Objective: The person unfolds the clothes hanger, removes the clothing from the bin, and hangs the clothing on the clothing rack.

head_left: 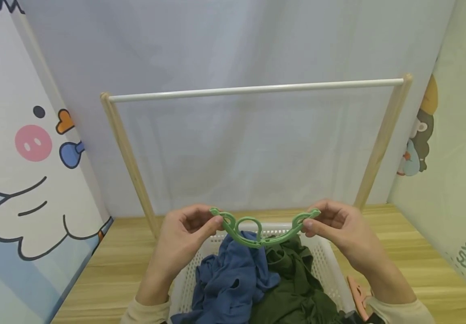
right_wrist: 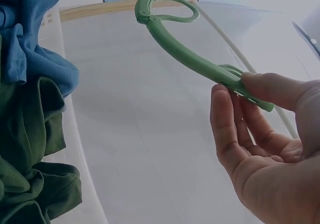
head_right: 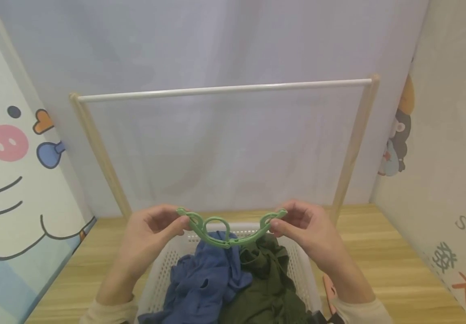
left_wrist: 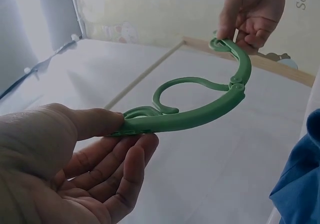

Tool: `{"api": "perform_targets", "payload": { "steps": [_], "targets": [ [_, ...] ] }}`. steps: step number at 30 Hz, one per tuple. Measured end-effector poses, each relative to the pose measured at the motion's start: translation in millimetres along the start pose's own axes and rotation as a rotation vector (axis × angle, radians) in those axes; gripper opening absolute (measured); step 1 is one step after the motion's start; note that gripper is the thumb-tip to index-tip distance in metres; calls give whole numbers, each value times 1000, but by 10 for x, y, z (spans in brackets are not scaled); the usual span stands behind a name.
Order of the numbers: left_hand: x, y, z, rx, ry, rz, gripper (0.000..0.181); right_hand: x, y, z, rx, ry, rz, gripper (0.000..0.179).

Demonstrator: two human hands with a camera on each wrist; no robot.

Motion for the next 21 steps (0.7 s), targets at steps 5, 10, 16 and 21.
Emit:
{"api": "perform_targets", "payload": {
  "steps": [5, 10, 16, 21],
  "targets": [
    [-17, 6, 8, -8, -2, -25, 12, -21, -33, 23, 5, 35, 97, 12],
    [-37, 14, 16, -17, -7, -38, 12, -73, -58, 43, 9, 20, 193, 17],
    [-53, 47, 28, -41, 7, -42, 13, -122, -64, 64, -23, 10, 248, 22],
    [-42, 88, 20, -91, 51, -12, 13, -157, -65, 75, -44, -13, 278, 25]
  ]
}}
Point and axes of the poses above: each hand's wrist, its own z-axis towards the middle knuckle, its own x-axis out of the palm, y = z × x, the point moved 7 cm from there along z, towards the middle knuckle, and after that the axes turned 15 degrees about -y, right-handed, at the moved point
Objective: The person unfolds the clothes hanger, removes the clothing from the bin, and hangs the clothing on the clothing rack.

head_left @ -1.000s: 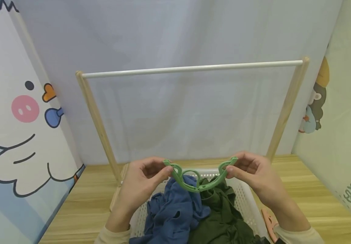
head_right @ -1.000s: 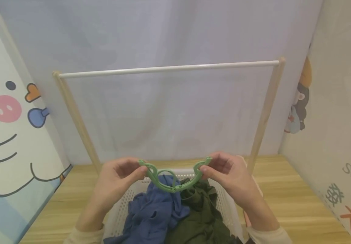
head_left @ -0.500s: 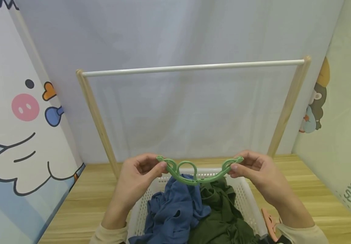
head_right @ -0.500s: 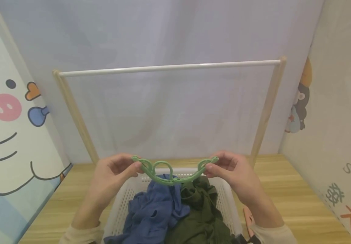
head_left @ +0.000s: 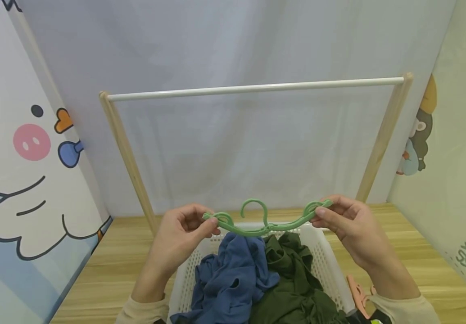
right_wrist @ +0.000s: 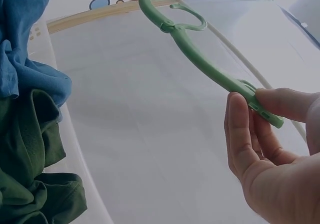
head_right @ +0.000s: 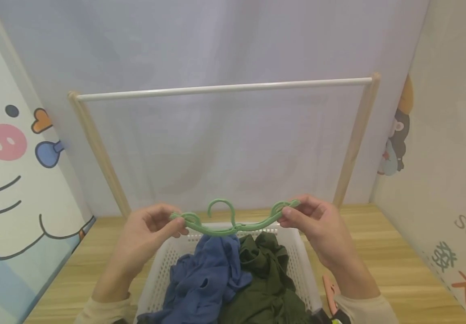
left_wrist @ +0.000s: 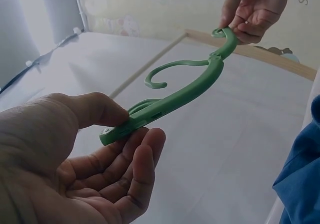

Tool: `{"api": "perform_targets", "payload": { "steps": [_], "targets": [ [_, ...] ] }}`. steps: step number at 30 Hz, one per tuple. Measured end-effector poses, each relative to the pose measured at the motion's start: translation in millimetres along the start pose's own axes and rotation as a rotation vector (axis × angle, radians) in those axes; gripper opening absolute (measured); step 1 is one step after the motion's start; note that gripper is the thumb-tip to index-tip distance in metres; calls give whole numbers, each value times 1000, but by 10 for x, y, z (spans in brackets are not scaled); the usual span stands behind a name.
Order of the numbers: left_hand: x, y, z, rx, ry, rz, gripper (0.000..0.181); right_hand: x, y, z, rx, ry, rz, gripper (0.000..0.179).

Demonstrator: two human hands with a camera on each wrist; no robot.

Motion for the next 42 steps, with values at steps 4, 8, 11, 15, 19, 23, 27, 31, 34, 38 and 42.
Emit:
{"api": "perform_targets", "payload": {
  "steps": [4, 8, 11, 15, 19, 23, 27, 31, 34, 38, 42],
  "targets": [
    [21, 17, -11, -36, 41, 12, 16, -5, 1, 6, 7, -17, 42, 26],
    [-1, 25, -3, -28, 20, -25, 18, 5, -1, 11, 22, -4, 103, 28],
    [-30, 20, 9, -9, -16, -75, 18, 16, -18, 12, 38, 23, 123, 29],
    [-59, -4, 20, 7, -58, -125, 20, 32, -40, 8, 51, 43, 110, 29],
    [-89, -22, 25, -3, -105, -169, 23, 35, -54, 0, 76, 30, 65, 25],
    [-102, -33, 24, -18, -115, -210, 26, 33, -61, -6, 99, 24, 51, 23],
    [-76, -31, 9, -40, -48, -220, 27, 27, -45, -2, 98, 29, 112, 27],
    [-25, -16, -18, -74, 48, -179, 26, 10, -24, 1, 91, 32, 191, 31],
    [17, -3, -32, -78, 102, -86, 22, 8, -10, -1, 75, 46, 209, 31],
    [66, 6, -41, -54, 150, 44, 15, 33, 5, -6, 56, 82, 210, 31],
    [100, 22, -61, -53, 196, 106, 14, 77, 11, -12, 75, 109, 221, 32]
  ]
}}
Point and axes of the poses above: each hand's wrist, its own z-axis towards the middle knuckle, its own x-axis out of the palm, y = z × x, the point moved 7 cm from there along z, towards the middle knuckle, and after that the axes turned 15 degrees about -y, right-handed, at the moved point
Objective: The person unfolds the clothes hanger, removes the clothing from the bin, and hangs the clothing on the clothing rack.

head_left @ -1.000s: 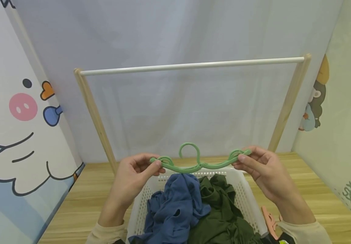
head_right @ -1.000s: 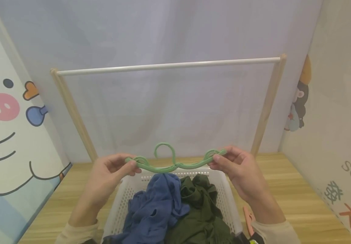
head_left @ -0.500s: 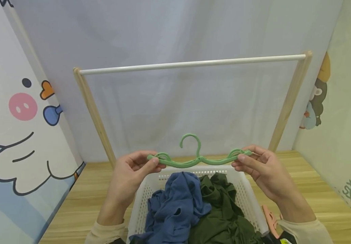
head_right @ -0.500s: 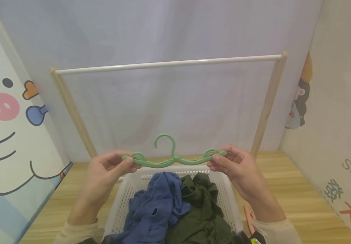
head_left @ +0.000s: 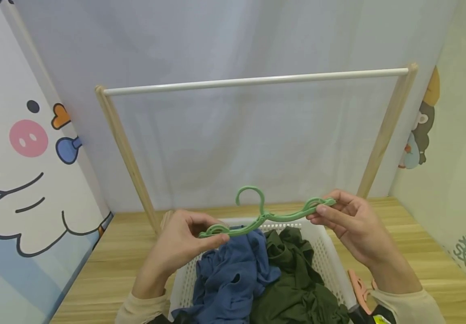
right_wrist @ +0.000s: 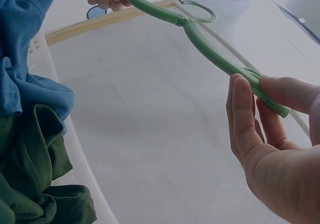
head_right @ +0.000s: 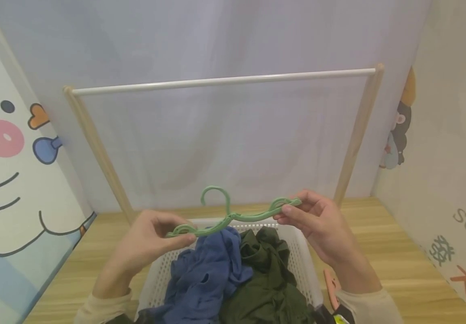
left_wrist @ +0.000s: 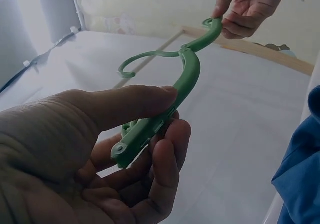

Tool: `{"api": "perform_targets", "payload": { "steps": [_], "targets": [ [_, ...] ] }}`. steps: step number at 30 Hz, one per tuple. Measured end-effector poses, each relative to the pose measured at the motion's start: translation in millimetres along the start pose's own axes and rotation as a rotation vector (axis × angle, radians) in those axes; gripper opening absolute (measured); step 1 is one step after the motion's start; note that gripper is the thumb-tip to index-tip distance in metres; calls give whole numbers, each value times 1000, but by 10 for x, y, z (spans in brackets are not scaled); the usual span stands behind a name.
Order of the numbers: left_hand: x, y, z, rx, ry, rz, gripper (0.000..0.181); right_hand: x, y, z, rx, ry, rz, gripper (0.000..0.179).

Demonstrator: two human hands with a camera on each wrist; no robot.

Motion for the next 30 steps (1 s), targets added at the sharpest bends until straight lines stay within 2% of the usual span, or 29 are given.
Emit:
{"api": "perform_targets", "payload": {
  "steps": [3, 6, 15, 22, 30],
  "targets": [
    [29, 12, -9, -4, 37, 54, 13, 31, -4, -2, 20, 6, 3, 33],
    [40, 23, -9, -5, 45, 83, 13, 56, -5, -7, 31, 7, 1, 32],
    [10, 37, -2, -11, 5, -36, 14, 128, -40, -14, 44, 23, -8, 31],
    [19, 18, -10, 5, 18, -57, 14, 164, -75, -21, 60, 42, -49, 28],
    [93, -11, -7, 32, 26, -71, 14, 186, -107, -46, 80, 92, -97, 27]
  ]
}}
Point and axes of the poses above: each hand's wrist, its own z-axis towards the middle knuckle, its own x-axis out of the palm, y = z × x, the point moved 7 cm from there along z, towards the middle knuckle, and after that the axes turned 15 degrees about -y, right-handed, at the moved point
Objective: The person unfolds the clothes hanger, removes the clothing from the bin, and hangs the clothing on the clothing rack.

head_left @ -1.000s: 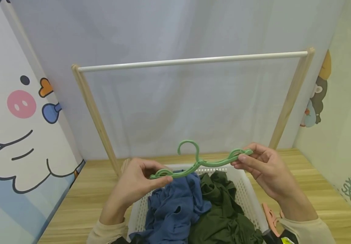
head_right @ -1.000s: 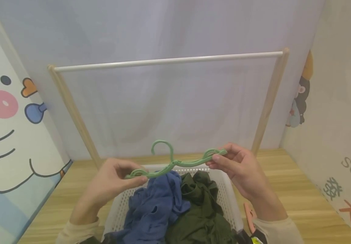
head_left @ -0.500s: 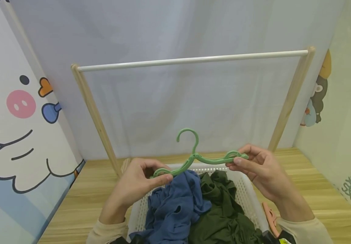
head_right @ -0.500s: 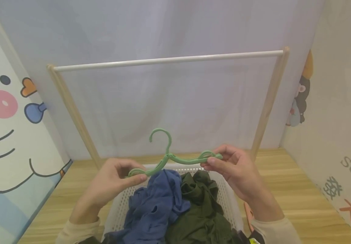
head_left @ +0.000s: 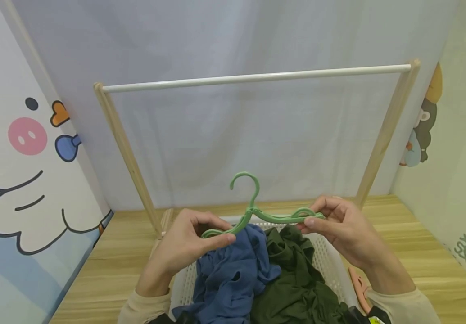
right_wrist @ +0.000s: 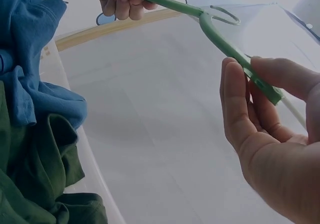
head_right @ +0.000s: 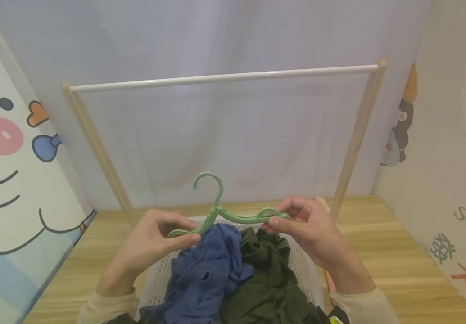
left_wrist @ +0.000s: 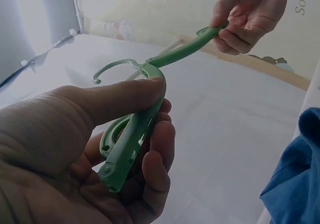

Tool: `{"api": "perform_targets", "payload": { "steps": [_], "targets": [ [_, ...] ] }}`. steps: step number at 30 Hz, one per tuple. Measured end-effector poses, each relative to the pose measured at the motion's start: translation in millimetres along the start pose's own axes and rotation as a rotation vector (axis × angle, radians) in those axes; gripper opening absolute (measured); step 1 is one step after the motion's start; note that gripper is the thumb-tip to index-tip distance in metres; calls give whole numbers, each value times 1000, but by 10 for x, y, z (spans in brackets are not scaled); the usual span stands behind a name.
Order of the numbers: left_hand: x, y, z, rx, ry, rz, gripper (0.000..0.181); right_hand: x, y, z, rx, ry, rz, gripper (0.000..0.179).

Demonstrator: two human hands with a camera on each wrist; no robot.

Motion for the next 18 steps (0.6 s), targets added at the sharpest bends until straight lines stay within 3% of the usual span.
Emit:
{"api": "perform_targets", "payload": {
  "steps": [6, 11, 18],
  "targets": [
    [3, 6, 4, -13, -26, 18, 15, -62, 46, -35, 0, -26, -175, 27],
    [51, -14, 0, -24, 1, 33, 13, -100, 67, -71, 4, -74, -308, 29],
    [65, -10, -1, -25, 13, 53, 14, 9, 22, -66, -36, -27, -345, 17]
  ]
}}
Point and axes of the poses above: each hand's wrist, its own z-axis towards the middle knuckle, its own x-axis out of the palm, y = z × x, the point moved 7 cm from there along z, towards the middle knuckle, and after that the axes turned 15 degrees about -y, right-handed, at the moved point
